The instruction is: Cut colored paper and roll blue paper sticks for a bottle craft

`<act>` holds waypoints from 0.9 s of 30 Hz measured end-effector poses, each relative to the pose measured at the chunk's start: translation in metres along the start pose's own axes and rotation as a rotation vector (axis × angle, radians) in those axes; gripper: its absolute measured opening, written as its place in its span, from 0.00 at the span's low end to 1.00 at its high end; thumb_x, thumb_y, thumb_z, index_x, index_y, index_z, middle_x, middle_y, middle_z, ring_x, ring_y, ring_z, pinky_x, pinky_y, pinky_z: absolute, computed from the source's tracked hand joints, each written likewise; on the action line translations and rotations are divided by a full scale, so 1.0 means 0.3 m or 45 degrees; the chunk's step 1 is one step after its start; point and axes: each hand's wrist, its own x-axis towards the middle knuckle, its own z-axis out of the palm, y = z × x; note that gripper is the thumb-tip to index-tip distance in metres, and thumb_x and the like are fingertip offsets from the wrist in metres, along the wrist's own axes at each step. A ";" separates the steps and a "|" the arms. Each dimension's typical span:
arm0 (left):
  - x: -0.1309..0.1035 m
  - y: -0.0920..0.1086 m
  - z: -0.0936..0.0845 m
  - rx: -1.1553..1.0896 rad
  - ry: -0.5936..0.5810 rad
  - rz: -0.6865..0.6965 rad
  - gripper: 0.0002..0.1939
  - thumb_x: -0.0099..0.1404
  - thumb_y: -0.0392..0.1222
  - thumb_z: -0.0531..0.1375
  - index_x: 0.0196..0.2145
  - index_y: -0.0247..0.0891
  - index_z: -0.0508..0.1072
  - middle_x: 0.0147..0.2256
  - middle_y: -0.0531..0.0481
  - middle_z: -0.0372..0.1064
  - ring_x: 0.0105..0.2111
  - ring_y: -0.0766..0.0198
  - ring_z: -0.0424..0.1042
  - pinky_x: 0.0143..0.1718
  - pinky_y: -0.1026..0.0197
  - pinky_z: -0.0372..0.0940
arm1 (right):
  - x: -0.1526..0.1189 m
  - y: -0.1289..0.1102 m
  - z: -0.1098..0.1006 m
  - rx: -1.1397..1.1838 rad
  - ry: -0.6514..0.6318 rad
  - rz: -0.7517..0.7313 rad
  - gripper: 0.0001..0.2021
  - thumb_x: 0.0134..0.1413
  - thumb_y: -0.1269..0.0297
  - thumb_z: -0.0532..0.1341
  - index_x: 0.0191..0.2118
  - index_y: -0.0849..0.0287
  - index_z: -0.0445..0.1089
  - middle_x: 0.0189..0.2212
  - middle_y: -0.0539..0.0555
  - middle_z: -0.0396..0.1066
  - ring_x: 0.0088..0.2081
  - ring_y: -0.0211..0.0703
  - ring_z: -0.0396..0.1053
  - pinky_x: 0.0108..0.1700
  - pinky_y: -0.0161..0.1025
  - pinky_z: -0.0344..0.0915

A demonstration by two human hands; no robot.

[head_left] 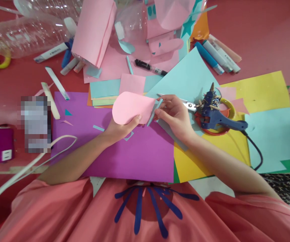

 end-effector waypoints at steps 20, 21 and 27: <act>0.000 0.010 0.002 0.126 -0.036 0.060 0.32 0.60 0.58 0.57 0.57 0.39 0.67 0.49 0.43 0.75 0.53 0.54 0.73 0.59 0.56 0.65 | -0.006 0.012 0.014 0.078 0.047 -0.009 0.16 0.50 0.59 0.68 0.34 0.53 0.57 0.24 0.42 0.66 0.25 0.31 0.68 0.31 0.35 0.69; -0.002 0.009 0.002 0.118 -0.042 0.055 0.31 0.60 0.58 0.58 0.56 0.39 0.67 0.49 0.43 0.75 0.53 0.54 0.73 0.59 0.56 0.66 | -0.007 0.011 0.015 0.078 0.051 -0.008 0.17 0.50 0.59 0.68 0.34 0.53 0.57 0.24 0.42 0.66 0.25 0.31 0.68 0.30 0.34 0.69; -0.007 0.011 -0.003 0.073 -0.026 0.028 0.28 0.60 0.57 0.59 0.54 0.40 0.70 0.46 0.43 0.76 0.53 0.51 0.72 0.59 0.52 0.66 | -0.005 -0.004 0.013 0.072 0.021 0.097 0.22 0.46 0.51 0.70 0.34 0.51 0.56 0.25 0.43 0.67 0.26 0.34 0.69 0.31 0.37 0.71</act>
